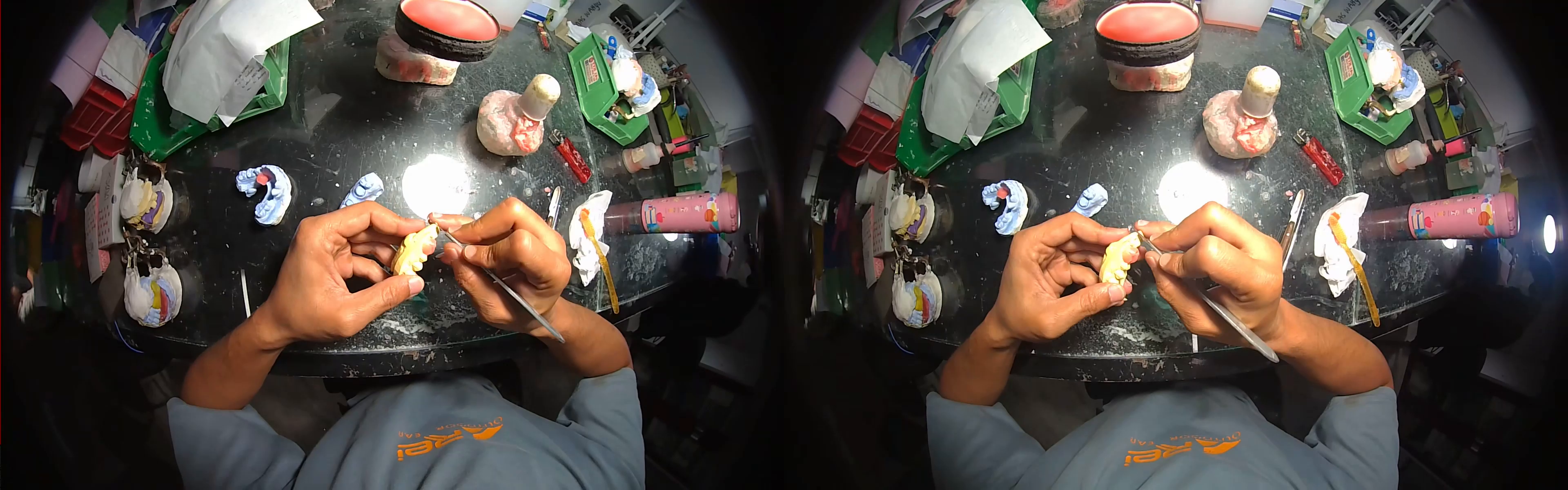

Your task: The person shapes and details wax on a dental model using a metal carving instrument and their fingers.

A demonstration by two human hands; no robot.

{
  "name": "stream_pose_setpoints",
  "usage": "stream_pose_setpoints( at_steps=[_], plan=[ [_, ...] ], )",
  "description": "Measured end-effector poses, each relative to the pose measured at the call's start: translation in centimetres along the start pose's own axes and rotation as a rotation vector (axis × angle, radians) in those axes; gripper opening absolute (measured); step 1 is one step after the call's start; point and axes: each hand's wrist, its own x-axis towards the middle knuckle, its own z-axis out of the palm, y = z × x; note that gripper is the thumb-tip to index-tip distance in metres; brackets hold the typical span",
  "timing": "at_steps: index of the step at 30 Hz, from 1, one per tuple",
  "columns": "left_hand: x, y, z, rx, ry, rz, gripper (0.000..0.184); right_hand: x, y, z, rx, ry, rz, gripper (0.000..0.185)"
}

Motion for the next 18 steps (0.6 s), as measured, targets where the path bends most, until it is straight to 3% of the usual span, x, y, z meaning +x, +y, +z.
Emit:
stream_pose_setpoints(
  at_steps=[14, 18],
  plan=[
    [0.09, 0.26, -0.34, -0.034, 0.004, -0.056, 0.043, 0.16, -0.26, -0.65, 0.05, -0.079, -0.042, 0.02],
    [0.16, -0.35, -0.33, -0.025, 0.019, -0.01, 0.044, -0.39, -0.33, 0.03, 0.119, 0.139, 0.079, 0.019]
  ],
)
